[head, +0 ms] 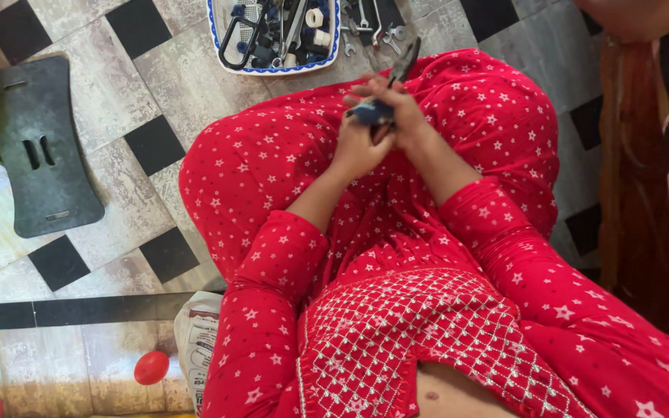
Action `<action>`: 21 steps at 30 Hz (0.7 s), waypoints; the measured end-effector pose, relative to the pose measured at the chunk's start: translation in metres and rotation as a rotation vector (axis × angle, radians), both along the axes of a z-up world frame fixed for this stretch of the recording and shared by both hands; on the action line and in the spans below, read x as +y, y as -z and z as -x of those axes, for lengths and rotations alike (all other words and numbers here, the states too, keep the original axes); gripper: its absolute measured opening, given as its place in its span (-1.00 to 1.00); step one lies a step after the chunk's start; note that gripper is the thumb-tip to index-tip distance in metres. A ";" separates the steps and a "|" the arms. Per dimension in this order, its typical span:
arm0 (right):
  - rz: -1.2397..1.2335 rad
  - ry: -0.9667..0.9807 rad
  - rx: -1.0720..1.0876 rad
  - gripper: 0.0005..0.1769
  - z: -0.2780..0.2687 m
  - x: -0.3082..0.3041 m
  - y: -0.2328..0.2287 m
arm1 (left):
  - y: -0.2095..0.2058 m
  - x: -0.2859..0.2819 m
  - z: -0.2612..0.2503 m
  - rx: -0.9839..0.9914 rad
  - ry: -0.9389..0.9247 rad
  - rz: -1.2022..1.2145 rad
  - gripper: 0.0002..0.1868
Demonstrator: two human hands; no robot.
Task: The person is sitting on the floor and manipulating a small metal lock mechanism. They use a pair of pliers to adjust and squeeze parts of the lock. A basket of tools is visible nearby.
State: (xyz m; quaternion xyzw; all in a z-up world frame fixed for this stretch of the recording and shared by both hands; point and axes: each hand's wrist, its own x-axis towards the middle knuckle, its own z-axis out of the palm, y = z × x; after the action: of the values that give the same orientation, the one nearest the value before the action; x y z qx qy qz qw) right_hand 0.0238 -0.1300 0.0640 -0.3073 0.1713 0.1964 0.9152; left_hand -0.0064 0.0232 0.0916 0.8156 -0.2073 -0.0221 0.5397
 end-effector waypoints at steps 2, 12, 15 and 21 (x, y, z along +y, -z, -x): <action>-0.048 0.052 -0.025 -0.57 -0.005 -0.008 -0.005 | -0.009 -0.005 0.001 -0.115 -0.003 0.112 -0.59; 0.235 0.130 0.080 -0.37 -0.015 -0.014 0.013 | 0.019 0.012 -0.026 0.245 -0.470 0.282 -0.61; 0.360 0.133 0.116 -0.31 -0.008 -0.005 0.040 | 0.034 0.003 -0.030 0.393 -0.352 0.537 -0.49; 1.282 -0.091 -0.467 -0.52 0.010 0.015 0.085 | 0.058 0.001 -0.027 0.846 -0.323 0.663 -0.54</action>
State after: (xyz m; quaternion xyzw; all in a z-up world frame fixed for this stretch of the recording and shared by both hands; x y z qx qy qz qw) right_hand 0.0134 -0.1153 -0.0206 -0.8299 0.0389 0.0229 0.5561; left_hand 0.0203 0.0245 0.0335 0.5437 0.1587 -0.1979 0.8000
